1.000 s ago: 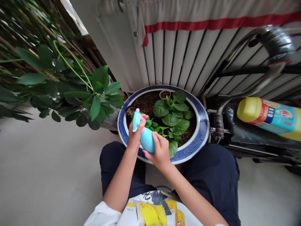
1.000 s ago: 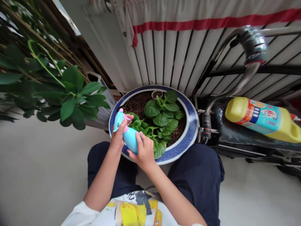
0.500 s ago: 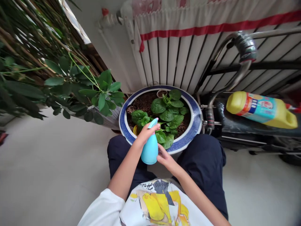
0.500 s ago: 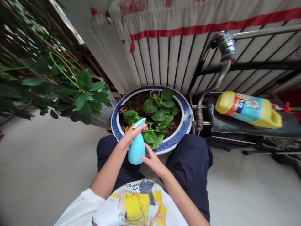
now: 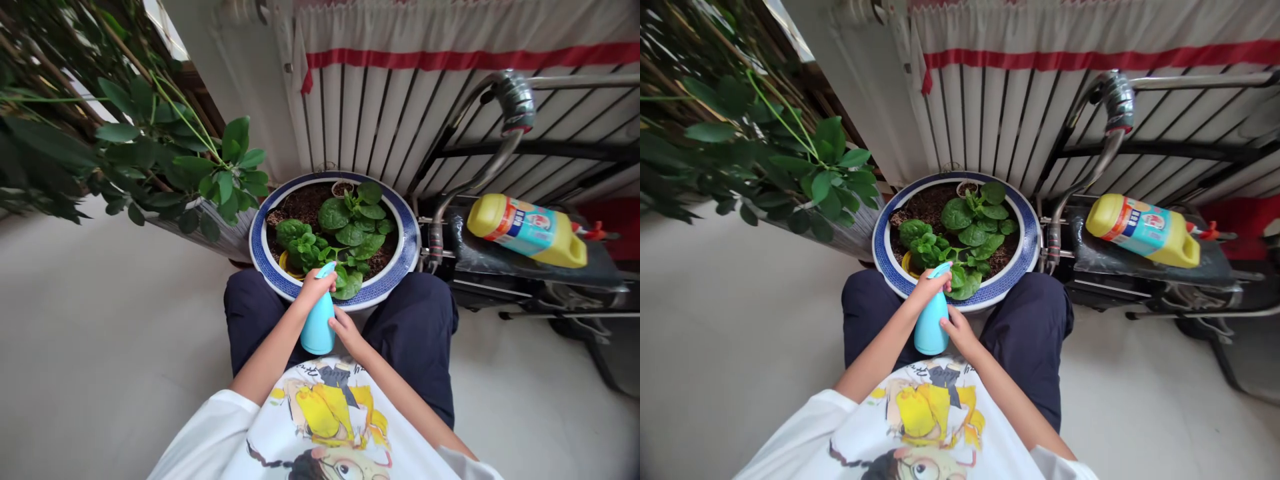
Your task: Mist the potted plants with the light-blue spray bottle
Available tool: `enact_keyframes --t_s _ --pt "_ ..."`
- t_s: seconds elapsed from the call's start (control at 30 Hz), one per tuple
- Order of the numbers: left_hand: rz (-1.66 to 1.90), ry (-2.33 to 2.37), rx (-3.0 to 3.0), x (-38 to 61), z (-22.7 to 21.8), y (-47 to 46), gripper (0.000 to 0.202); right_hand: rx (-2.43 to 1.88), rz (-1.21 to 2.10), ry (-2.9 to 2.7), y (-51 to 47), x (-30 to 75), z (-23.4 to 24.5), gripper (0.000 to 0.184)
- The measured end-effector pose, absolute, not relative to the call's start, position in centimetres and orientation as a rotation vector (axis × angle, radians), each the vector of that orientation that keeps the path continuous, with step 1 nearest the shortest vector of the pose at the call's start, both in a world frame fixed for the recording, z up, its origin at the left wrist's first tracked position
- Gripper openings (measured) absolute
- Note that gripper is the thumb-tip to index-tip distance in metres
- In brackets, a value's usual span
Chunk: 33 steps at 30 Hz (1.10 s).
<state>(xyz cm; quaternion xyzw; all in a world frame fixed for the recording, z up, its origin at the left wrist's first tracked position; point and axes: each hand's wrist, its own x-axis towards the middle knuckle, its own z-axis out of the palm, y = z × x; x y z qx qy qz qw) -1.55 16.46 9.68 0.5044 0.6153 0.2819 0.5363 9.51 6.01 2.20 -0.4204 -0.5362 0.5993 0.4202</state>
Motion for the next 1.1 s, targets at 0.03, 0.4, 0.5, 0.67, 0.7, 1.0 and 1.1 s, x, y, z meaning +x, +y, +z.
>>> enact_keyframes --t_s 0.03,0.4,0.5,0.67,0.7,1.0,1.1 --pt "0.690 1.462 1.171 -1.8 9.6 16.2 0.023 -1.053 1.492 -1.370 6.1 9.5 2.1 0.060" --pt "0.824 1.479 1.013 -3.4 8.6 15.0 0.028 -1.057 1.520 -1.358 6.3 9.3 2.0 0.059" --pt "0.948 1.448 1.023 -4.3 9.5 15.6 0.031 -0.998 1.741 -1.054 6.5 9.3 2.3 0.060" --pt "1.194 1.223 1.108 -5.7 12.7 16.8 0.044 -0.988 1.892 -0.785 7.1 9.1 2.6 0.066" --pt "1.220 1.182 1.114 -5.8 13.3 17.0 0.046 -0.991 1.894 -0.775 7.2 9.1 2.7 0.065" --pt "1.341 1.070 1.258 -6.5 15.4 17.6 0.041 -0.963 1.899 -0.701 7.3 9.0 2.6 0.061" --pt "1.372 1.091 1.229 -6.8 15.4 17.7 0.043 -0.992 1.893 -0.723 7.3 9.0 2.4 0.061"
